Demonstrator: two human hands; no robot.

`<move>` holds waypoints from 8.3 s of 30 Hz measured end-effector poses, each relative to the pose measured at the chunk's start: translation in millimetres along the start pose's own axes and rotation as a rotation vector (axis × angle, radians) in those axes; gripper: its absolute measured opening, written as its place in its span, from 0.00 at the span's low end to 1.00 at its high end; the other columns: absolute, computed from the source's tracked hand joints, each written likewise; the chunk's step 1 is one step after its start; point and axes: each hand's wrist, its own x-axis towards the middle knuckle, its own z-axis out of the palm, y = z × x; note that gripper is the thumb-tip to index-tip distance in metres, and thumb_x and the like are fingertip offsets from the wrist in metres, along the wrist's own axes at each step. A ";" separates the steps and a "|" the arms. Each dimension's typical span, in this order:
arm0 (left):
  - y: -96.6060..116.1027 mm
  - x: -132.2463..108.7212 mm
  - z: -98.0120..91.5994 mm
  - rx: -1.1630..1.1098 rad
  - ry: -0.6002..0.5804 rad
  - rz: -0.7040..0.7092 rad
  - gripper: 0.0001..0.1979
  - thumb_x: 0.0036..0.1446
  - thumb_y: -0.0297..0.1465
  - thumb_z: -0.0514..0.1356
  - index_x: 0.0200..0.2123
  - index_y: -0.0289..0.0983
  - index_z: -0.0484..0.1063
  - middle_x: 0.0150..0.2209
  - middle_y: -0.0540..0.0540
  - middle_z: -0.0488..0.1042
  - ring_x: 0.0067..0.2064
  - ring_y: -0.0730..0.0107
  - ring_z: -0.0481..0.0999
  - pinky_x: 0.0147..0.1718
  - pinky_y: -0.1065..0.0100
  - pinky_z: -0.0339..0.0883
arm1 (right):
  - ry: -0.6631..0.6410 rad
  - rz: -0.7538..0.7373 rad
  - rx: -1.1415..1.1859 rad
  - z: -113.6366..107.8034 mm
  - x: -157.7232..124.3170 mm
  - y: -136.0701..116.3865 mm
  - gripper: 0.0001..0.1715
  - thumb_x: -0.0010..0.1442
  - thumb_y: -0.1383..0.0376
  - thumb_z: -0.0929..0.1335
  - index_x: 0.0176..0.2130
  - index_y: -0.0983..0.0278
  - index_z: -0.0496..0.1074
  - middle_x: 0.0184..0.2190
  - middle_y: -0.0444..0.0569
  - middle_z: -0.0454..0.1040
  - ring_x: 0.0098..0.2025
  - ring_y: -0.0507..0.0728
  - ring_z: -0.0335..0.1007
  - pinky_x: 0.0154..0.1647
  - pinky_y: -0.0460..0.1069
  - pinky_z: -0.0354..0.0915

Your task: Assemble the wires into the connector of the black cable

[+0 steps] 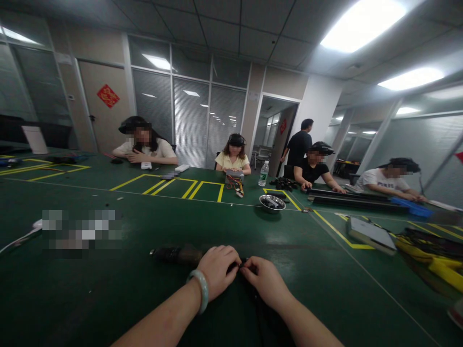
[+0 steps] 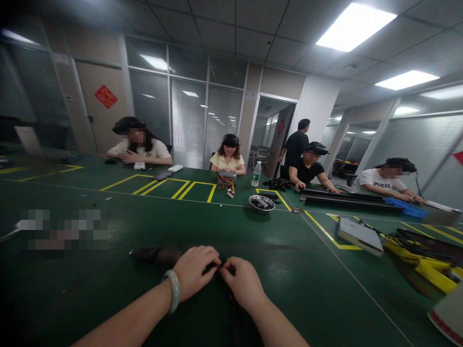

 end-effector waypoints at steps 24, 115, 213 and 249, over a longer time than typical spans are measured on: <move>4.2 0.3 -5.6 -0.002 -0.026 -0.037 0.07 0.56 0.28 0.56 0.38 0.42 0.69 0.39 0.51 0.72 0.42 0.65 0.69 0.43 0.63 0.61 | -0.002 -0.011 0.006 -0.7 0.4 -0.3 0.07 0.58 0.63 0.67 0.31 0.62 0.74 0.28 0.43 0.75 0.31 0.53 0.69 0.32 0.45 0.57; 0.3 2.8 -0.5 0.033 -0.054 0.005 0.06 0.60 0.30 0.55 0.39 0.44 0.70 0.41 0.51 0.71 0.44 0.65 0.69 0.43 0.63 0.58 | -0.018 0.040 0.113 0.3 -2.1 -1.3 0.05 0.56 0.65 0.69 0.36 0.62 0.74 0.30 0.43 0.76 0.32 0.52 0.71 0.32 0.44 0.59; 1.2 1.0 -2.3 -0.013 -0.025 -0.013 0.10 0.54 0.25 0.55 0.39 0.43 0.68 0.40 0.52 0.72 0.43 0.65 0.69 0.43 0.63 0.59 | 0.041 0.022 0.114 4.8 -0.2 5.8 0.05 0.57 0.64 0.67 0.31 0.62 0.72 0.26 0.42 0.74 0.28 0.51 0.69 0.28 0.44 0.57; 3.2 1.6 -5.8 0.013 -0.055 0.001 0.10 0.56 0.25 0.54 0.40 0.42 0.69 0.42 0.51 0.72 0.44 0.65 0.69 0.44 0.63 0.59 | 0.034 0.037 0.102 4.1 0.6 4.6 0.06 0.58 0.63 0.67 0.32 0.63 0.73 0.27 0.43 0.74 0.29 0.51 0.68 0.29 0.44 0.57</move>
